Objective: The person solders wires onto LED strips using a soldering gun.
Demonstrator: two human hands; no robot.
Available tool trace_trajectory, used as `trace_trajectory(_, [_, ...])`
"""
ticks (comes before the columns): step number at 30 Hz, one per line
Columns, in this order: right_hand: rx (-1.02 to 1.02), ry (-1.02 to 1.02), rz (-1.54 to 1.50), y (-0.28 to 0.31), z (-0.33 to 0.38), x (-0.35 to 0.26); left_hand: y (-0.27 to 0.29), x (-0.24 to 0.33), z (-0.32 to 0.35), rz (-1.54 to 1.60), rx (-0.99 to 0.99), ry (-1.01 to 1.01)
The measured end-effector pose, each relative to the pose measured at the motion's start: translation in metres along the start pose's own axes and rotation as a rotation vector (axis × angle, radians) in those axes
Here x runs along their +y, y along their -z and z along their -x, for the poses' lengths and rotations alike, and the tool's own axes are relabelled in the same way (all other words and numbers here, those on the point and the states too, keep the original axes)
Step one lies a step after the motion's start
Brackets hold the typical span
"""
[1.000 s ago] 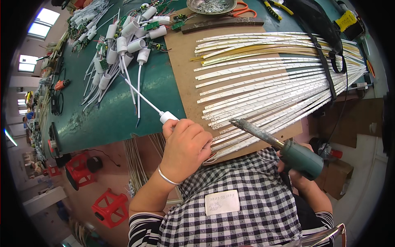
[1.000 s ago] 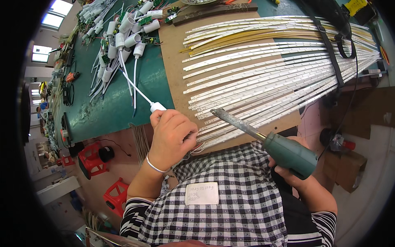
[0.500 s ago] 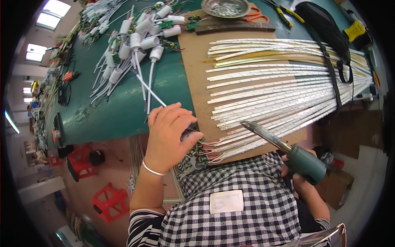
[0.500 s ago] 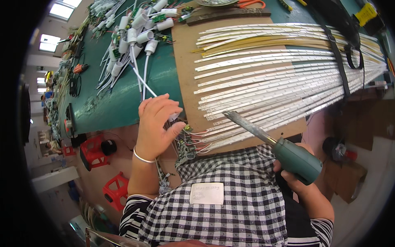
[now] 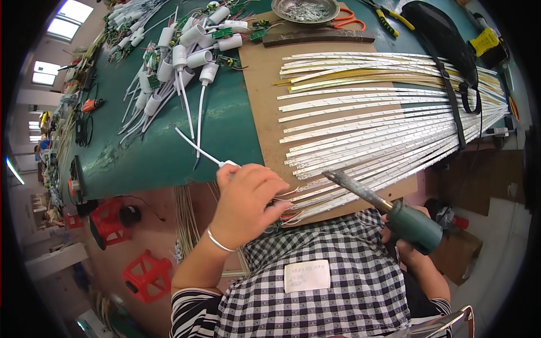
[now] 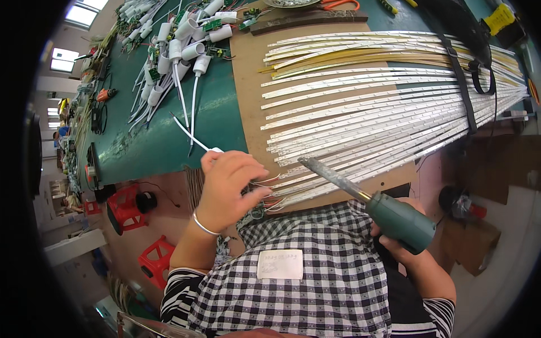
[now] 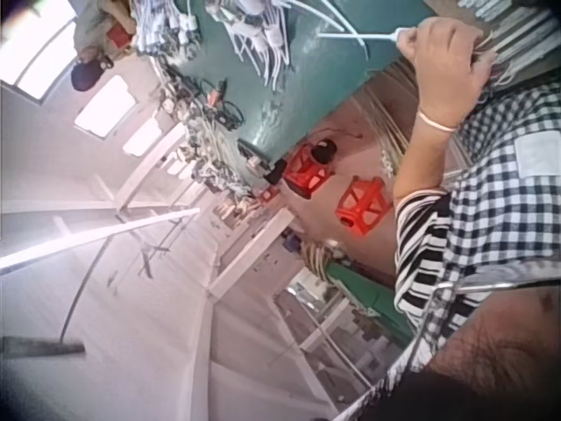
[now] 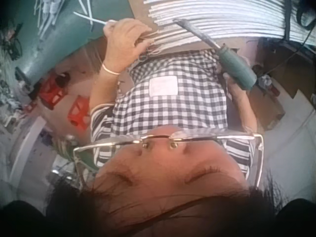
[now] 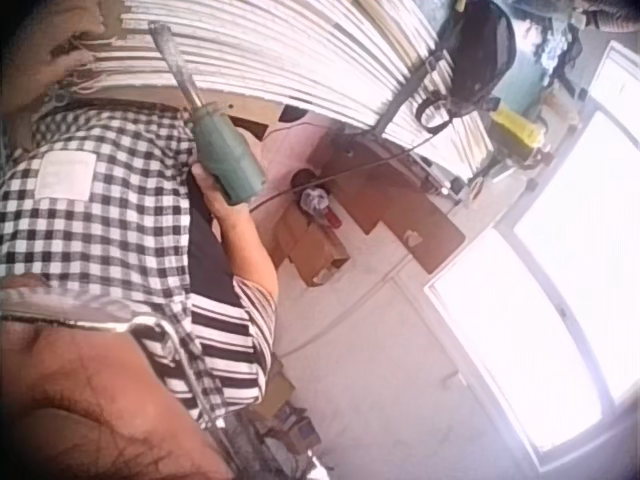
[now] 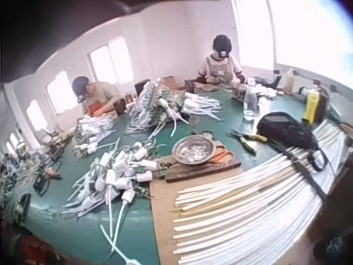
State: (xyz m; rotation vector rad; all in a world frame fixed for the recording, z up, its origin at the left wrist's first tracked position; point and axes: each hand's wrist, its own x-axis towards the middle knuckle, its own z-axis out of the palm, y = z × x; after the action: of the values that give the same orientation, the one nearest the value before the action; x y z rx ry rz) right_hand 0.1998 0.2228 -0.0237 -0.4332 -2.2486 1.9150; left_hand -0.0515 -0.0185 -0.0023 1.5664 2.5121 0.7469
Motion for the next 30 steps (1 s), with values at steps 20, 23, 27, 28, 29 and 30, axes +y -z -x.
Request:
trace_trajectory(20, [-0.119, 0.120, 0.346, -0.005, -0.007, -0.012, -0.022, 0.009, -0.008, 0.026, 0.092, 0.006])
trace_trajectory(23, [-0.121, 0.153, 0.435, -0.008, -0.012, -0.016, -0.021, 0.009, -0.007, 0.020, 0.087, -0.001])
trace_trajectory(27, [-0.159, 0.179, 0.468, -0.008, -0.015, -0.017, -0.021, 0.009, -0.007, 0.021, 0.088, -0.001])
trace_trajectory(28, [-0.161, 0.175, 0.469, -0.008, -0.015, -0.017, -0.021, 0.009, -0.007, 0.019, 0.086, -0.003])
trace_trajectory(29, [-0.162, 0.176, 0.468, -0.008, -0.015, -0.016, -0.021, 0.009, -0.007, 0.017, 0.085, -0.005])
trace_trajectory(30, [-0.156, 0.196, 0.483, -0.008, -0.015, -0.015, -0.021, 0.009, -0.007, 0.017, 0.085, -0.004])
